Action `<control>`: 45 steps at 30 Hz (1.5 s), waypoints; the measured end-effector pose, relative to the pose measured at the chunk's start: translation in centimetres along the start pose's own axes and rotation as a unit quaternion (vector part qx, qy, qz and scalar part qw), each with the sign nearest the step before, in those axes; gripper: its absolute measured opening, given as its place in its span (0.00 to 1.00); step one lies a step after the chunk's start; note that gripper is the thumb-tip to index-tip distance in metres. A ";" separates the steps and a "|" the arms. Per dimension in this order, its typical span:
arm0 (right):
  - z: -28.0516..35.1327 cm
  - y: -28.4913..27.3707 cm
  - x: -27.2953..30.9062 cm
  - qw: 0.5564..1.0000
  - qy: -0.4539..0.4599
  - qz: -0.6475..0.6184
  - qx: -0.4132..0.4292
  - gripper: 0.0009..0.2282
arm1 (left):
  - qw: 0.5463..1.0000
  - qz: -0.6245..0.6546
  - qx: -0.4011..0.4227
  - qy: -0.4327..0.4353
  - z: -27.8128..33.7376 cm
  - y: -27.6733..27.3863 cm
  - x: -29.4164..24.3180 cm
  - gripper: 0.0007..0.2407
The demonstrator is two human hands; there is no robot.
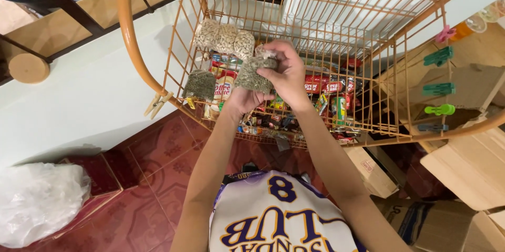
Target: Sorting small bags of mung beans and other dry goods from a wire basket into a cardboard box.
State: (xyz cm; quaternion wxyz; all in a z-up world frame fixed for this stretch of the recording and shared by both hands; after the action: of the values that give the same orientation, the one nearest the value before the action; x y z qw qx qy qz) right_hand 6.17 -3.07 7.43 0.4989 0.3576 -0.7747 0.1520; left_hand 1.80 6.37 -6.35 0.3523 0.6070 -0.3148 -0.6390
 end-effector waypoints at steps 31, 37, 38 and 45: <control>3.7 -5.7 -7.4 0.992 0.095 0.020 -0.085 0.21 | 0.936 -0.304 -0.039 0.176 -0.9 -0.5 -0.7 0.26; 4.3 -7.9 -10.7 0.985 0.123 0.074 -0.091 0.21 | 0.936 -0.325 -0.068 0.119 -1.0 -0.5 -0.4 0.24; 4.3 -8.4 -11.0 0.979 0.119 0.121 -0.110 0.16 | 0.930 -0.341 -0.084 0.105 -1.2 -0.7 -0.4 0.24; 1.6 -8.5 -8.0 0.988 0.150 0.013 -0.042 0.14 | 0.931 -0.357 -0.063 0.049 -1.0 0.2 0.0 0.26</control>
State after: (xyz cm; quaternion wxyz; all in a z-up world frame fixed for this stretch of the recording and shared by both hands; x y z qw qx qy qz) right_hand 13.12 -6.72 -1.39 0.6219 0.2992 -0.7015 0.1777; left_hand 2.80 6.28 -6.26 0.1534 0.6867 -0.0183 -0.7103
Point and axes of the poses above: each hand's wrist, its own z-axis away from the middle knuckle, its own y-axis out of the palm, x = y × z, the point moved 5 cm from there along -z, towards the middle knuckle, and after that the axes turned 2 degrees about y, right-handed, at the moved point
